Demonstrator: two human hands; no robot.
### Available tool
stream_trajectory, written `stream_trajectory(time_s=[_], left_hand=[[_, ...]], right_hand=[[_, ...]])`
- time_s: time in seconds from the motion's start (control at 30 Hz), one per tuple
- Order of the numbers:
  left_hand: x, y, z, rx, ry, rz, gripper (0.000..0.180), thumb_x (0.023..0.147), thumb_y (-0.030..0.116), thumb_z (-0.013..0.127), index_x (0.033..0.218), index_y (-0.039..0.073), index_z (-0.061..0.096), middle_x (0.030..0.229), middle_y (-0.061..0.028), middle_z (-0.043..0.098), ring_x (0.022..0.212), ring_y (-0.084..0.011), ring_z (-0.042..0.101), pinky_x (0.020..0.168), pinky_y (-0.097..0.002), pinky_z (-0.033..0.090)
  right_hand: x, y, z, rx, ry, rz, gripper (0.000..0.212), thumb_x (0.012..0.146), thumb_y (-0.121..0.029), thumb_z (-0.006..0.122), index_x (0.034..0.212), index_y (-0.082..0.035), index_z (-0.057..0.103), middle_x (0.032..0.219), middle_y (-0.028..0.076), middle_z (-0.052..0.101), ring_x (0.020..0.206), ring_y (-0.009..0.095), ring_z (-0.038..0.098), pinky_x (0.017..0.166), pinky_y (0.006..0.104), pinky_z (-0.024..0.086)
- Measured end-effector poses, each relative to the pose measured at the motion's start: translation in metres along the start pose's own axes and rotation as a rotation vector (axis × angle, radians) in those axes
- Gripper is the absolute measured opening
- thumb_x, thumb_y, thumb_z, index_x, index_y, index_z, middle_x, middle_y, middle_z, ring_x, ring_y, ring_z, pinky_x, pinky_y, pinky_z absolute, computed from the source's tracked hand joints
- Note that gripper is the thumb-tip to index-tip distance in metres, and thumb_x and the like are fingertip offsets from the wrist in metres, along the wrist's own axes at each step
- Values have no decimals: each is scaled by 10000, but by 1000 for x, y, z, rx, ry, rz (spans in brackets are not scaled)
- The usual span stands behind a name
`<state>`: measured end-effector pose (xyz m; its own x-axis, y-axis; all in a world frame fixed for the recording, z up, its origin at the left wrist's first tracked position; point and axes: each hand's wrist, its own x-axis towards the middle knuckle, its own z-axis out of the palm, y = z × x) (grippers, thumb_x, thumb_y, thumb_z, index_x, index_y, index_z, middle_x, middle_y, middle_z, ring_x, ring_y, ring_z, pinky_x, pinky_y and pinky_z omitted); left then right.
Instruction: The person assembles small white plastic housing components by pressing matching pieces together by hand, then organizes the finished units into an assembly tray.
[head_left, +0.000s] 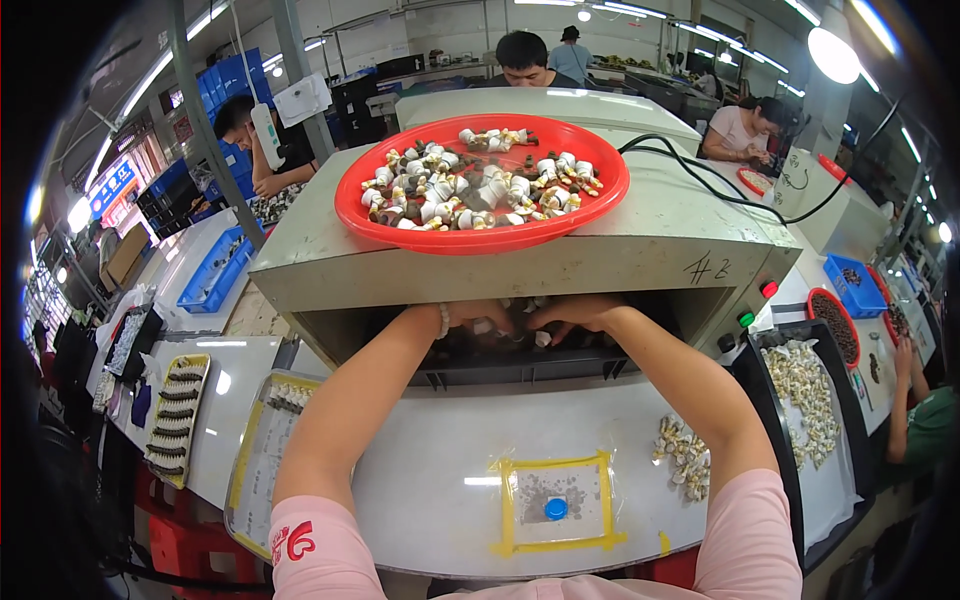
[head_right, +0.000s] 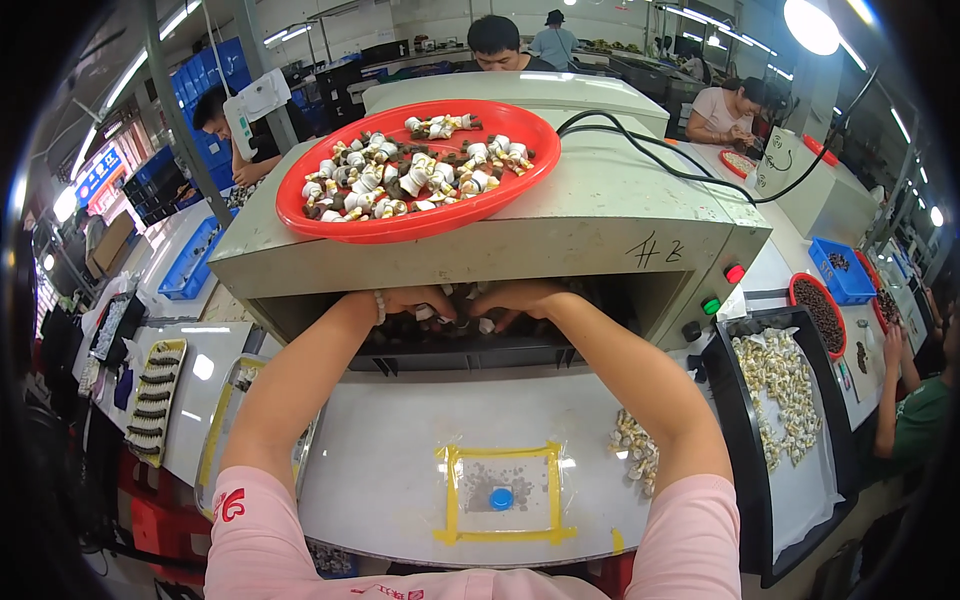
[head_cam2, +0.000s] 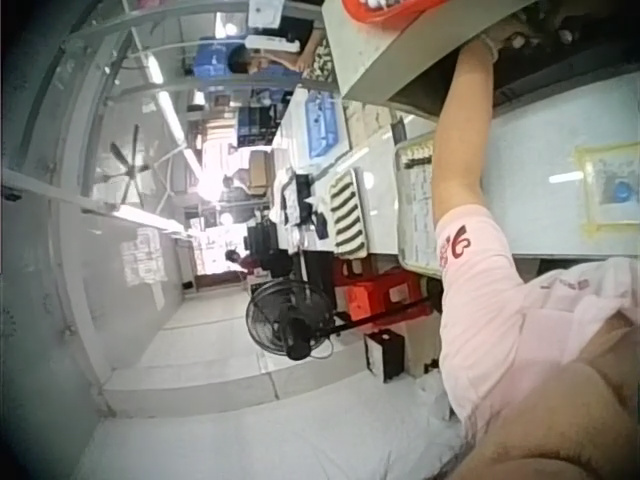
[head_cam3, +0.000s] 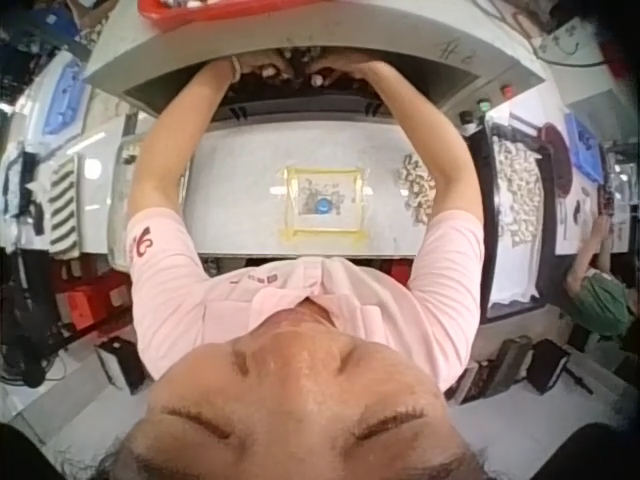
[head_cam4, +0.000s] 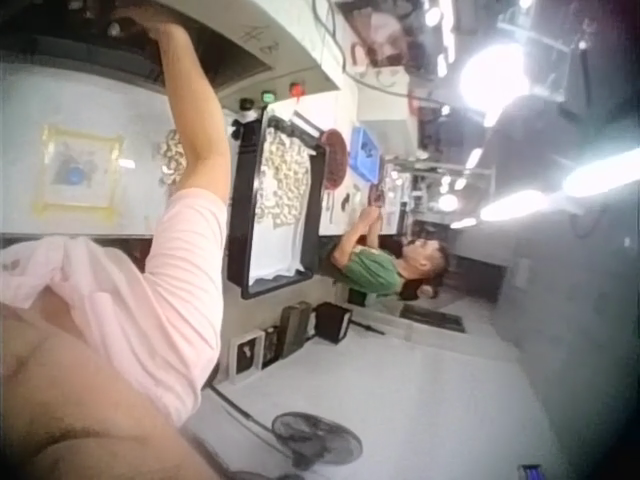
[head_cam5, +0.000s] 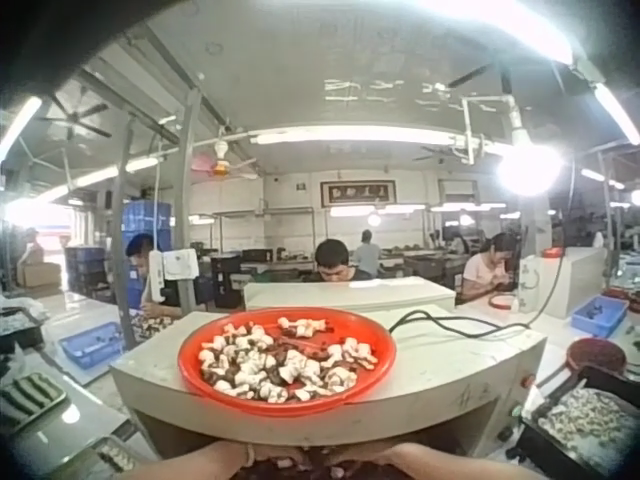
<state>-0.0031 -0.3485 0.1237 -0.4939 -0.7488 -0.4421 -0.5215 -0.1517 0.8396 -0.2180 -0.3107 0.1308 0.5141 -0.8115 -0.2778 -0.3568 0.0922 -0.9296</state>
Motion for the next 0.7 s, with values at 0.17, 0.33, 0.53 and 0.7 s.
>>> stream_trajectory(time_s=[0.17, 0.33, 0.53, 0.7], left_hand=[[-18, -3, 32, -97, -5, 132, 612, 603, -12, 814, 1157, -26, 556, 1115, -134, 609, 1002, -210, 604, 733, -309, 533], [-30, -6, 39, -191, 68, 290, 759, 615, -46, 797, 1283, -30, 437, 1267, -145, 524, 1065, -229, 582, 817, -315, 533], [-43, 1, 51, -155, 218, 222, 671, 624, -26, 790, 1231, -40, 502, 1148, -122, 593, 995, -230, 602, 815, -306, 524], [-64, -6, 62, 150, 538, 434, 511, 616, 83, 783, 1077, -11, 583, 980, -130, 642, 877, -251, 636, 781, -329, 505]], right_hand=[[-10, 11, 2, -118, 119, -67, 694, 740, -186, 752, 1323, -6, 420, 1108, 148, 603, 923, 232, 655, 597, 335, 572], [-21, -7, 15, -307, 186, 103, 819, 775, -215, 715, 1406, 22, 249, 1134, 159, 613, 735, 216, 695, 566, 355, 525], [-23, -2, 24, -136, 258, -59, 770, 740, -141, 713, 1391, -23, 320, 1104, 168, 604, 749, 230, 668, 535, 320, 559], [-43, -4, 53, -132, 401, -281, 666, 689, -75, 720, 1285, 16, 435, 1016, 151, 613, 742, 215, 650, 539, 307, 578]])
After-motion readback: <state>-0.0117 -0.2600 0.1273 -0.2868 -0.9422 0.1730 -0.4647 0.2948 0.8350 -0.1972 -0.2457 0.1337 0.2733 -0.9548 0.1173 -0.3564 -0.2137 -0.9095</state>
